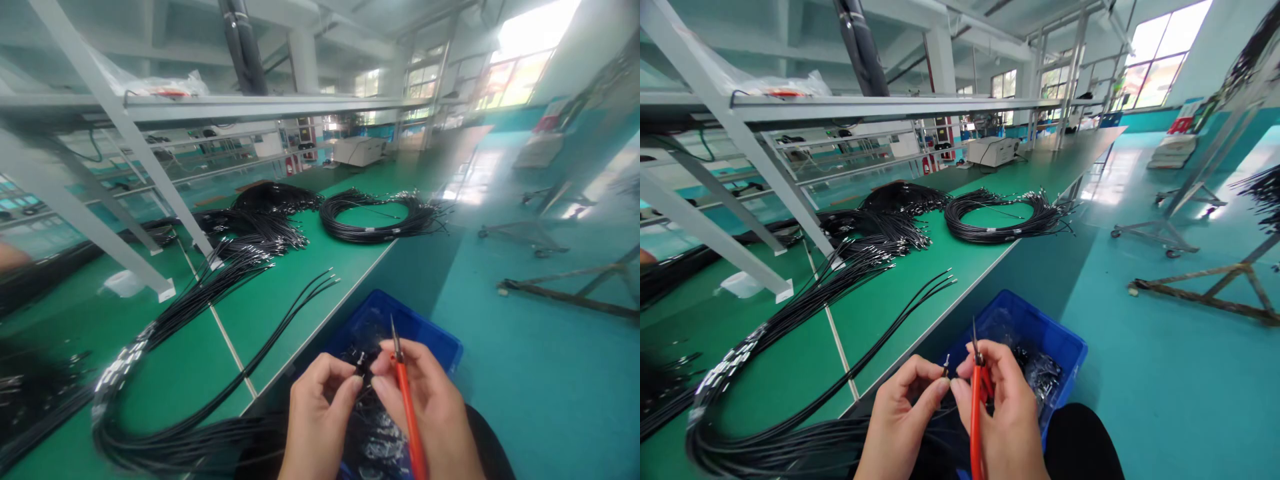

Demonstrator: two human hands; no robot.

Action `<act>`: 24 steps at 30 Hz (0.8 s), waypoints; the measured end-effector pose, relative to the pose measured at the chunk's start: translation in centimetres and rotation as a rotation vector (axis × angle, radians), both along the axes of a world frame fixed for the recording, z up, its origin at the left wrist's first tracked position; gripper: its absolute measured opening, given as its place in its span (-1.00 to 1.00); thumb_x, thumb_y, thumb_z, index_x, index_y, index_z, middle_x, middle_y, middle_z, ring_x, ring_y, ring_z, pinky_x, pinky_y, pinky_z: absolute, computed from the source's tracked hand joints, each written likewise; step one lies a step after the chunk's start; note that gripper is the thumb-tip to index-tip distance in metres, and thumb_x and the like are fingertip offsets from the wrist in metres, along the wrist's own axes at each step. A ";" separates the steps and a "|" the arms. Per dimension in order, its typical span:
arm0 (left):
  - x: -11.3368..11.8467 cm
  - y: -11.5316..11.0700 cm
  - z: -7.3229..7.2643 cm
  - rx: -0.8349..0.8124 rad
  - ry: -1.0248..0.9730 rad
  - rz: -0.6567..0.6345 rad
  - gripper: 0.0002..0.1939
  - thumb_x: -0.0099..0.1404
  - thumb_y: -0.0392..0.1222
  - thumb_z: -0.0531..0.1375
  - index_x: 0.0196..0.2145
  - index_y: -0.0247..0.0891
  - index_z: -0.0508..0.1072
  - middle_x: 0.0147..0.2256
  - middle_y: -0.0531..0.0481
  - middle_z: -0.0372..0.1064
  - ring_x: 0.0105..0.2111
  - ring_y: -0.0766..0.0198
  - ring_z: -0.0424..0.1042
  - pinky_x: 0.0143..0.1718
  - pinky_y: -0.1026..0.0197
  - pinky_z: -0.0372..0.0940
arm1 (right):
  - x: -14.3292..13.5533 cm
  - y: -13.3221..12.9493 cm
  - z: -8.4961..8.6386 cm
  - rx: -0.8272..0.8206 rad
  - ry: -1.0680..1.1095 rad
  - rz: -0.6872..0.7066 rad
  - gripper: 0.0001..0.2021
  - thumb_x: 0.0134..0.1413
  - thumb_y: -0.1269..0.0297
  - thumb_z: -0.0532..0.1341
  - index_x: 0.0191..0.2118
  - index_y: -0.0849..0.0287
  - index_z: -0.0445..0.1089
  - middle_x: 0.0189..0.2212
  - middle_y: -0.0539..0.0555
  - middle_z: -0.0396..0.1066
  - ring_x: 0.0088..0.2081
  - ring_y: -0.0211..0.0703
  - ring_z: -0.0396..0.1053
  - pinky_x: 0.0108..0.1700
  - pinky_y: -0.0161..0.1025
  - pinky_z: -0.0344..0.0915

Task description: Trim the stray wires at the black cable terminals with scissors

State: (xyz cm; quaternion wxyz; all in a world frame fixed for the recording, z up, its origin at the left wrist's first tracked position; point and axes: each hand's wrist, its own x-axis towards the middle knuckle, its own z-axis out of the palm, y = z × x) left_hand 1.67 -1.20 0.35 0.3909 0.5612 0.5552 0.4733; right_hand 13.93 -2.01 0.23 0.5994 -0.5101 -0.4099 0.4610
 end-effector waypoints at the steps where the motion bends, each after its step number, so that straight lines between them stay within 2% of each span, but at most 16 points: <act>1: 0.0 -0.1 0.1 0.000 0.002 -0.016 -0.90 0.11 -0.25 0.23 -0.53 -0.28 0.42 -0.56 0.04 0.36 -0.52 0.27 0.31 -0.48 0.33 0.20 | 0.0 0.3 0.1 0.031 0.015 -0.028 -0.69 -0.15 0.28 0.30 -0.20 0.10 0.30 -0.39 0.01 0.42 -0.31 -0.12 0.40 -0.21 -0.23 0.36; 4: 0.0 -0.3 0.3 0.010 0.029 -0.058 -0.88 0.12 -0.25 0.21 -0.55 -0.28 0.42 -0.55 0.03 0.35 -0.52 0.29 0.29 -0.47 0.33 0.18 | -0.2 1.2 0.2 0.097 0.056 -0.025 -0.72 -0.14 0.29 0.31 -0.22 0.09 0.32 -0.41 0.01 0.44 -0.33 -0.14 0.42 -0.24 -0.24 0.39; 7: 0.2 -0.5 0.0 0.030 0.028 -0.057 -0.88 0.12 -0.26 0.21 -0.55 -0.28 0.43 -0.55 0.03 0.35 -0.53 0.30 0.29 -0.47 0.34 0.17 | -0.8 1.4 0.0 0.086 0.079 -0.028 -0.73 -0.13 0.29 0.32 -0.23 0.10 0.33 -0.40 0.01 0.44 -0.35 -0.16 0.43 -0.30 -0.30 0.39; 15: 0.4 -0.7 -0.7 -0.050 -0.195 -0.061 -0.80 0.10 -0.20 0.25 -0.59 -0.31 0.36 -0.61 0.08 0.26 -0.59 0.38 0.19 -0.54 0.37 0.13 | -1.8 0.0 -0.7 0.039 0.207 0.043 -0.76 -0.11 0.32 0.29 -0.25 0.09 0.29 -0.47 -0.02 0.38 -0.43 -0.16 0.43 -0.34 -0.26 0.40; 21: 0.1 -0.6 -0.6 -0.094 -0.256 -0.082 -0.79 0.07 -0.20 0.27 -0.59 -0.31 0.33 -0.62 0.11 0.22 -0.59 0.40 0.17 -0.52 0.37 0.13 | -1.4 -0.1 -1.3 0.029 0.374 0.116 -0.74 -0.11 0.30 0.31 -0.23 0.07 0.30 -0.43 -0.02 0.41 -0.36 -0.17 0.41 -0.24 -0.25 0.34; 24: 0.2 -0.6 -0.2 -0.041 -0.167 -0.041 -0.81 0.08 -0.24 0.25 -0.60 -0.30 0.32 -0.59 0.10 0.25 -0.55 0.36 0.23 -0.47 0.36 0.16 | -1.0 -0.1 -1.8 0.022 0.454 0.160 -0.70 -0.13 0.29 0.35 -0.22 0.03 0.31 -0.40 -0.05 0.42 -0.30 -0.22 0.38 -0.17 -0.31 0.28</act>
